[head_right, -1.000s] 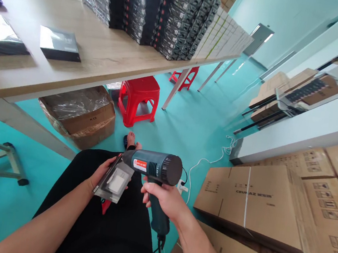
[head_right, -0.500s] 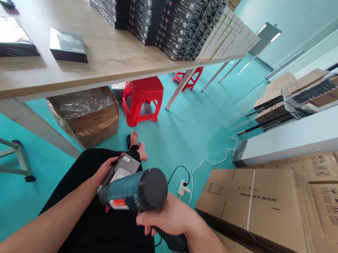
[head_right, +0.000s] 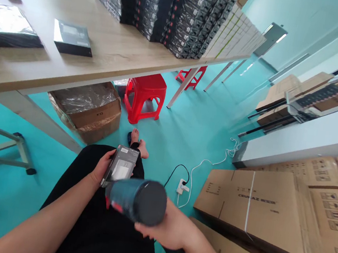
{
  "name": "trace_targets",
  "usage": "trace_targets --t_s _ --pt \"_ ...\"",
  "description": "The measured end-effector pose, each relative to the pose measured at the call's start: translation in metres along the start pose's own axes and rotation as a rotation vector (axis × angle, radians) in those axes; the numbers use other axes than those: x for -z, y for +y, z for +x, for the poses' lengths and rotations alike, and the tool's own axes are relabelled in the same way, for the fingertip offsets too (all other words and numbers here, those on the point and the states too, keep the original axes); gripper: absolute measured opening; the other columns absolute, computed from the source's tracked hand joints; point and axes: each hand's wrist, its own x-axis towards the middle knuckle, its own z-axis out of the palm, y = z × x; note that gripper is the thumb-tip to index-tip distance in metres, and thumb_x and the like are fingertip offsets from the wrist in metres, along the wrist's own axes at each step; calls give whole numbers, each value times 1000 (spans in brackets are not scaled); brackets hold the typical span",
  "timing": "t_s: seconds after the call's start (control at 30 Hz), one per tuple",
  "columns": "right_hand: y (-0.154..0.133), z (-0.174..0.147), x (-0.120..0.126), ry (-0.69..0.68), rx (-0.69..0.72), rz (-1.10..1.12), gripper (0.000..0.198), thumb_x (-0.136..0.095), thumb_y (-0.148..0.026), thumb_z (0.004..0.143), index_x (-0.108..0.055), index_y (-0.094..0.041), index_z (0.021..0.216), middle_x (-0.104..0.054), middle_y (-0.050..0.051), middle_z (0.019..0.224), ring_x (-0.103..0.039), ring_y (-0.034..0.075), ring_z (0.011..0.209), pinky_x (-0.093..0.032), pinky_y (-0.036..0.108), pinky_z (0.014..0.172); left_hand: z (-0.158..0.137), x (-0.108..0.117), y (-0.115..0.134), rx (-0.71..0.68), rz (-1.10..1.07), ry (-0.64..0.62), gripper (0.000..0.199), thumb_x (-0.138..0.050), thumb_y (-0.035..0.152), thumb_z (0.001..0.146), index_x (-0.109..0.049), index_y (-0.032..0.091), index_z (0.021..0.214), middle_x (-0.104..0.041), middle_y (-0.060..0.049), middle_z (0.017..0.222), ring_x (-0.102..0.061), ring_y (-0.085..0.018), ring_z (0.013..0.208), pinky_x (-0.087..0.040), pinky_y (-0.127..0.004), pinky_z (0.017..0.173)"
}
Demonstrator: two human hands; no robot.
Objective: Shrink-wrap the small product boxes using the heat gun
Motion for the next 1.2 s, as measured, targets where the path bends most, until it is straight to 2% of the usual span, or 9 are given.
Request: trace_targets --t_s 0.1,0.27,0.43,0.67,0.77,0.87,0.93,1.03,1.2 --pt "3 4 -11 139 -42 87 18 -58 -31 79 -65 -15 80 -61 3 68 -57 15 62 -47 29 63 2 0 0 -25 -15 20 33 -54 36 82 -64 9 99 -69 -9 70 -66 -26 64 -55 -35 58" --pt "12 2 -22 64 -121 135 17 -61 -30 75 -65 -13 78 -60 3 63 -57 15 59 -46 28 60 0 3 2 -95 -27 -45 38 -54 43 81 -65 11 98 -70 -11 81 -67 -29 74 -56 -39 65" --pt "38 -1 -6 361 -133 -3 22 -56 -34 80 -64 -14 75 -62 4 66 -56 14 58 -46 29 63 -6 4 7 -70 -65 -116 46 -54 47 81 -64 7 102 -70 -14 88 -66 -31 84 -55 -42 73" --pt "12 9 -20 73 42 383 29 -64 -33 76 -64 -14 98 -63 5 81 -59 15 65 -48 28 59 -6 -5 -1 -34 13 -40 38 -58 43 80 -65 10 97 -70 -11 81 -67 -28 75 -56 -39 69" --pt "2 28 -7 172 104 388 33 -66 -35 76 -63 -15 101 -64 6 87 -60 15 67 -50 28 60 -10 -6 -2 5 29 8 36 -58 41 80 -64 11 97 -70 -11 79 -67 -28 73 -56 -40 67" --pt "4 46 24 371 73 343 34 -65 -36 76 -62 -14 103 -65 7 85 -60 15 66 -51 27 58 -13 -5 -1 36 7 5 39 -57 42 80 -63 9 100 -69 -12 78 -67 -29 73 -56 -41 66" --pt "7 50 44 394 54 316 32 -64 -34 76 -62 -13 100 -65 7 84 -60 15 66 -50 26 55 -13 -5 0 42 -9 -16 41 -57 43 80 -63 8 99 -69 -12 77 -67 -29 73 -56 -40 65" --pt "14 41 60 287 -14 257 30 -63 -33 76 -63 -13 98 -65 8 82 -60 14 64 -50 25 55 -11 -5 1 27 -17 -60 39 -58 43 80 -64 8 97 -69 -12 77 -67 -28 73 -56 -39 65" --pt "24 16 59 -58 -119 89 25 -68 -29 72 -66 -10 89 -66 7 75 -59 15 59 -47 27 54 -6 -2 2 52 22 -59 39 -61 44 78 -65 8 91 -69 -13 77 -67 -30 72 -56 -41 66"
